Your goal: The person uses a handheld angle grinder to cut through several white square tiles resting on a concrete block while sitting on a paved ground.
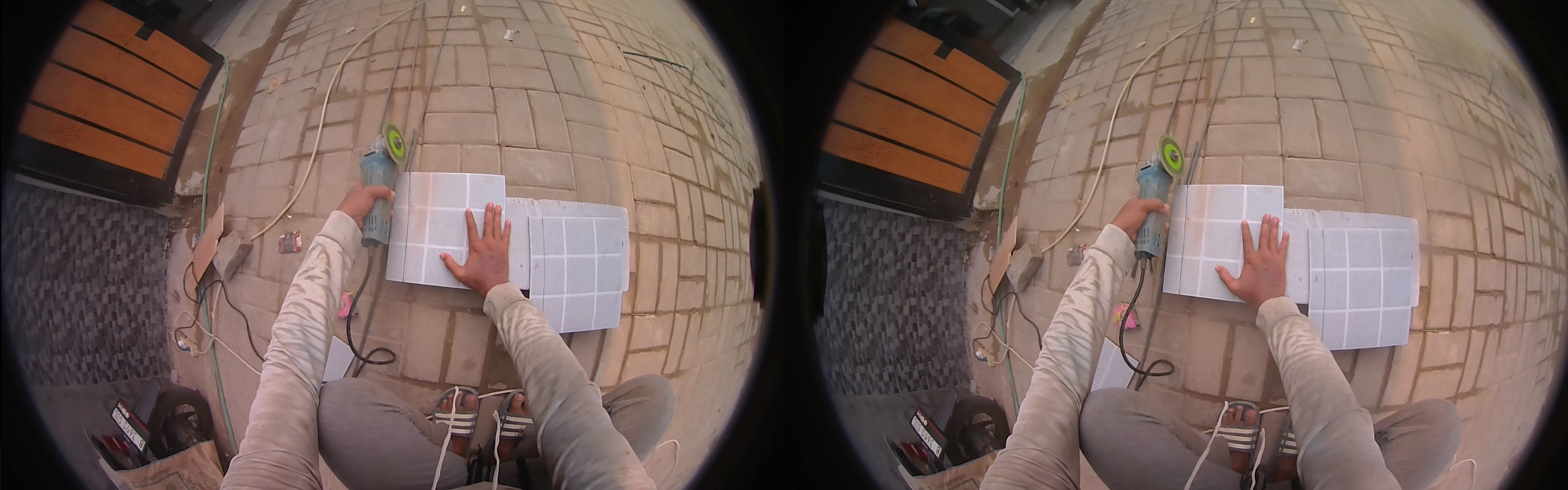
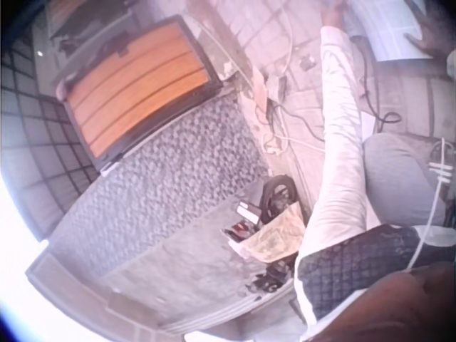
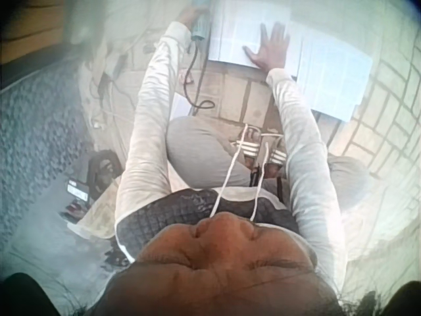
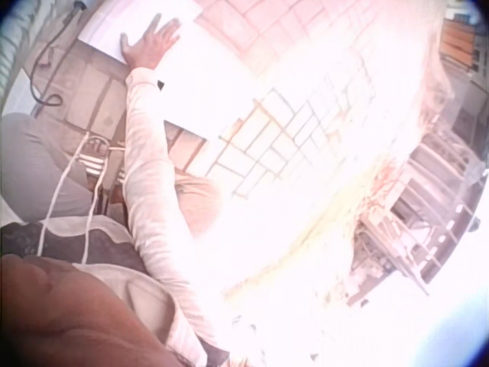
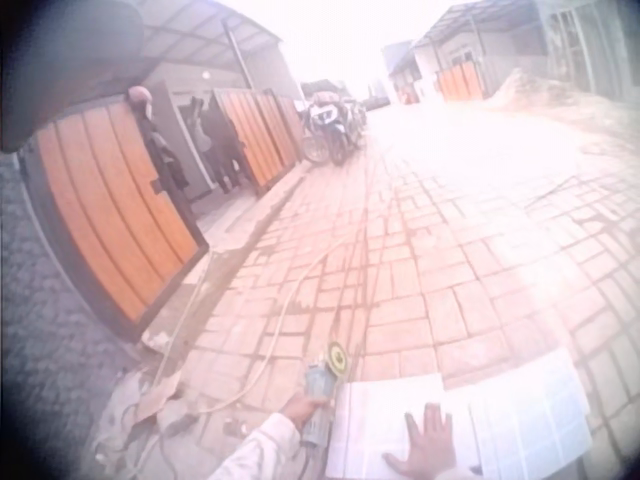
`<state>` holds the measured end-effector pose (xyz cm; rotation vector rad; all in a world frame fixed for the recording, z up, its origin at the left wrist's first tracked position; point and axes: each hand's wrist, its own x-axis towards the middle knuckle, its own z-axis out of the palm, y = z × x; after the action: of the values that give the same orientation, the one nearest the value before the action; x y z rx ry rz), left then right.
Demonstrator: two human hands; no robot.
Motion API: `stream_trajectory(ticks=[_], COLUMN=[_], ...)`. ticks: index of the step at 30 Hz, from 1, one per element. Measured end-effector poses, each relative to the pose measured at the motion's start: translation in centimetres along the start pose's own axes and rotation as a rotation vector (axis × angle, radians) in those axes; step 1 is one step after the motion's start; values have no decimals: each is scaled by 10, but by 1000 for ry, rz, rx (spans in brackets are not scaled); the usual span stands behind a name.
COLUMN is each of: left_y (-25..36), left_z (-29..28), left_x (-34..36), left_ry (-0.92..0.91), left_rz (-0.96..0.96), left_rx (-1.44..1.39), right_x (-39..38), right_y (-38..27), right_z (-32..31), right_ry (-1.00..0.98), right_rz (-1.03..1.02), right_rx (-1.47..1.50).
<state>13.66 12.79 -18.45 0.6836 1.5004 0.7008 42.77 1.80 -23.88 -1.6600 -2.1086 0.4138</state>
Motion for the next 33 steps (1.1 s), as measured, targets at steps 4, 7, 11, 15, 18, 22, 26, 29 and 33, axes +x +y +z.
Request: stream_trajectory(ticks=[4,7,11,15,18,22,26,29,33], left_y=[-4,-6,-5,-6,-8,-12,-11,-11,-12], left_z=[1,3,7,6,8,-1,5,2,6], left_x=[3,2,-1,-3,-4,-3,-3,-4,-6], left_ry=[-27,-16,-8,-7,-3,-14,-4,-17,4], left_rz=[-3,4,2,-5,-8,-17,-22,-43,-27], left_rx=[27,24,-18,-14,-18,35,-31,30,-26], right_x=[0,1,1,1,1,1,1,1,1], right_y=[-2,-2,-1,-2,-1,-5,-1,-3,-2], right_z=[-1,-1,-1,-1,-1,-2,-2,-2,-3], right_ry=[-3,-5,0,-1,-3,-6,-17,-18,-24], right_rz=[1,-2,-3,-4,-2,-7,1,-2,1], right_rx=[17,12,20,22,16,18,7,4,2])
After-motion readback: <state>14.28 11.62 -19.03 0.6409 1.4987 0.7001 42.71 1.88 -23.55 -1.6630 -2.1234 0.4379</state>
